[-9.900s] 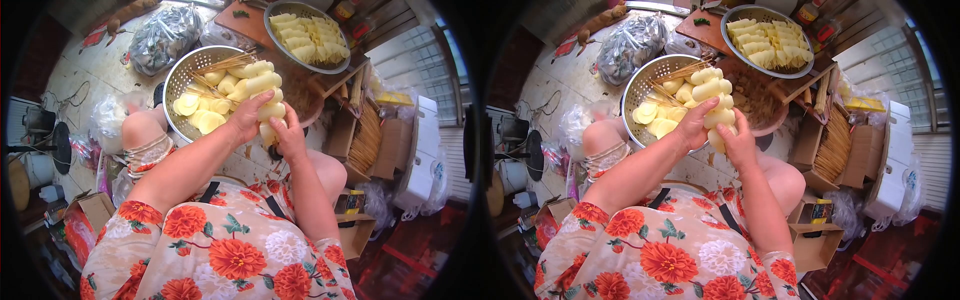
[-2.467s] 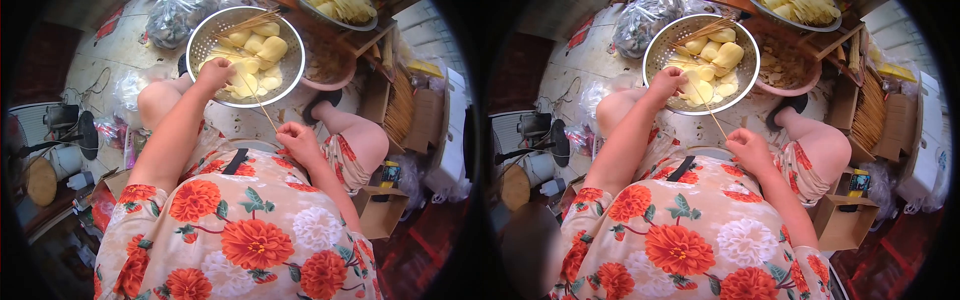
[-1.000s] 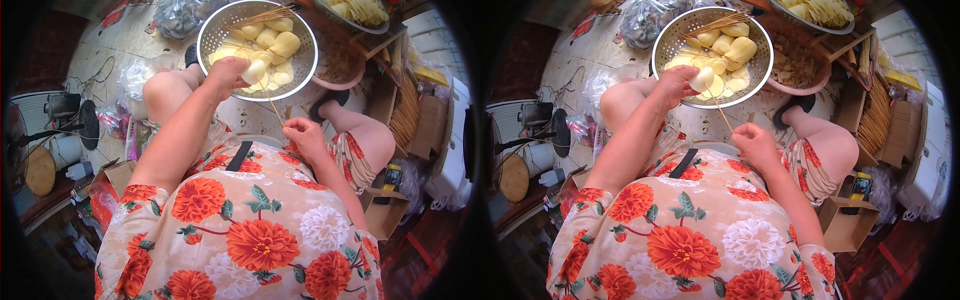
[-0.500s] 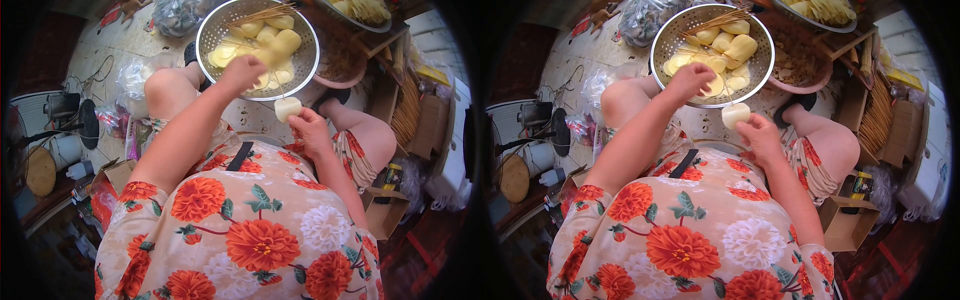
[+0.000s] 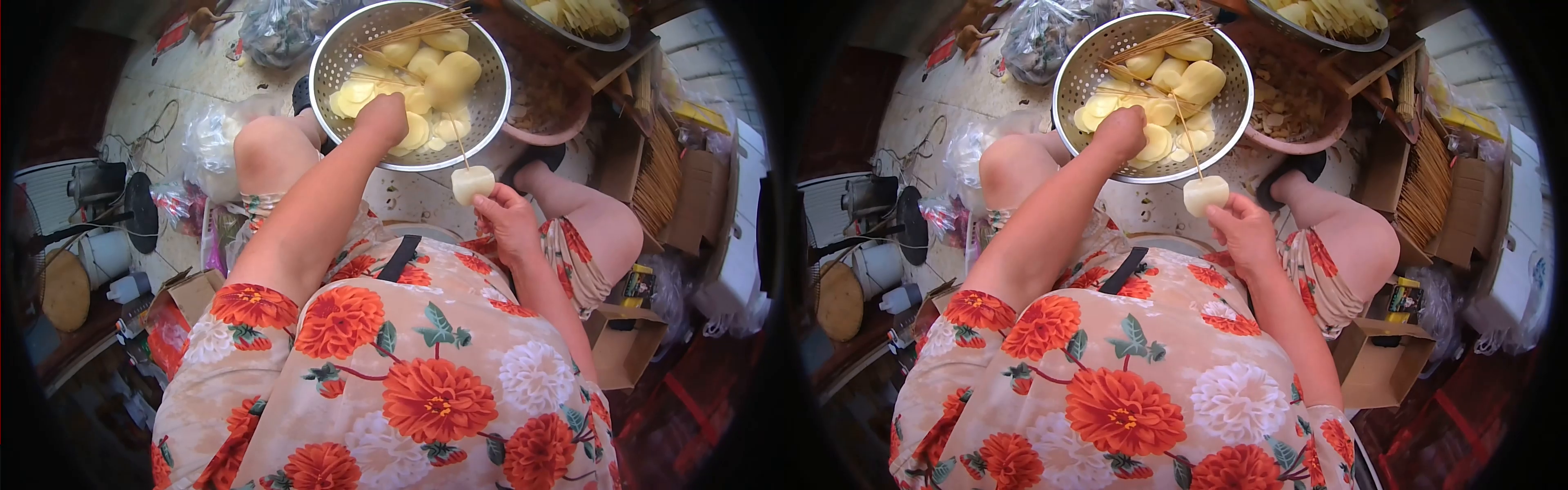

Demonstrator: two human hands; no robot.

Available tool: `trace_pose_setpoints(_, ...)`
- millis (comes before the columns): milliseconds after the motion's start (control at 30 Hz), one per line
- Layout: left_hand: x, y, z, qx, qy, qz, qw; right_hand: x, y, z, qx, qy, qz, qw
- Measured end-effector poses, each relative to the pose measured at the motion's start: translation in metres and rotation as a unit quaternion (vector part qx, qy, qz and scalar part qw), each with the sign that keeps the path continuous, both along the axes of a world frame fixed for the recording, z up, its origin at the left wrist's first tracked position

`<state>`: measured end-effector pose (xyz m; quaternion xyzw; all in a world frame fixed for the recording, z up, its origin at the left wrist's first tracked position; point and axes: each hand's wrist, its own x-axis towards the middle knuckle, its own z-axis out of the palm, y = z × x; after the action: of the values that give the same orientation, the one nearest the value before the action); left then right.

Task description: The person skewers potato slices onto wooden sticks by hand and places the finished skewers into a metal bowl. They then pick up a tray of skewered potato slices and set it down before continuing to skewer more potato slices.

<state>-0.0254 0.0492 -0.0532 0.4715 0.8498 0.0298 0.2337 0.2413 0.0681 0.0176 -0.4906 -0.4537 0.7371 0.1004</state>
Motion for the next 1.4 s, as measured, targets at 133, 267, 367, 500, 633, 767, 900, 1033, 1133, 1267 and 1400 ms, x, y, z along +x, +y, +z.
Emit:
trace_pose_setpoints(133, -0.002, -0.015, 0.002, 0.062, -0.011, 0.059, 0.996, 0.001, -0.001, -0.001, 0.011, 0.015, 0.007, 1.000)
trace_pose_setpoints(267, -0.010, -0.020, 0.018, 0.117, -0.208, 0.217, 0.947, 0.001, -0.004, 0.001, 0.003, 0.000, 0.070, 0.998)
trace_pose_setpoints(367, -0.008, -0.024, 0.041, 0.212, -0.433, 0.372, 0.793, -0.005, -0.006, 0.013, -0.034, -0.004, 0.100, 0.994)
trace_pose_setpoints(500, -0.013, -0.028, 0.050, 0.278, -0.514, 0.434, 0.685, -0.007, -0.007, 0.013, -0.054, 0.003, 0.117, 0.992)
trace_pose_setpoints(633, -0.010, -0.028, 0.057, 0.337, -0.506, 0.452, 0.653, -0.006, -0.007, 0.012, -0.054, 0.013, 0.127, 0.990)
trace_pose_setpoints(767, -0.009, -0.029, 0.065, 0.353, -0.515, 0.442, 0.644, -0.006, -0.008, 0.012, -0.058, 0.005, 0.119, 0.991)
trace_pose_setpoints(900, -0.014, -0.029, 0.055, 0.370, -0.509, 0.454, 0.631, -0.005, -0.009, 0.013, -0.061, 0.011, 0.117, 0.991)
trace_pose_setpoints(1033, -0.014, -0.031, 0.058, 0.365, -0.513, 0.428, 0.648, -0.005, -0.008, 0.011, -0.061, 0.009, 0.116, 0.991)
trace_pose_setpoints(1133, -0.014, -0.033, 0.060, 0.342, -0.528, 0.394, 0.670, -0.005, -0.009, 0.011, -0.051, -0.005, 0.108, 0.993)
trace_pose_setpoints(1267, -0.002, -0.033, 0.058, 0.315, -0.547, 0.406, 0.661, -0.007, -0.009, 0.010, -0.031, 0.009, 0.099, 0.995)
trace_pose_setpoints(1400, 0.007, -0.031, 0.057, 0.358, -0.528, 0.427, 0.642, -0.009, -0.011, 0.007, -0.014, 0.011, 0.092, 0.996)
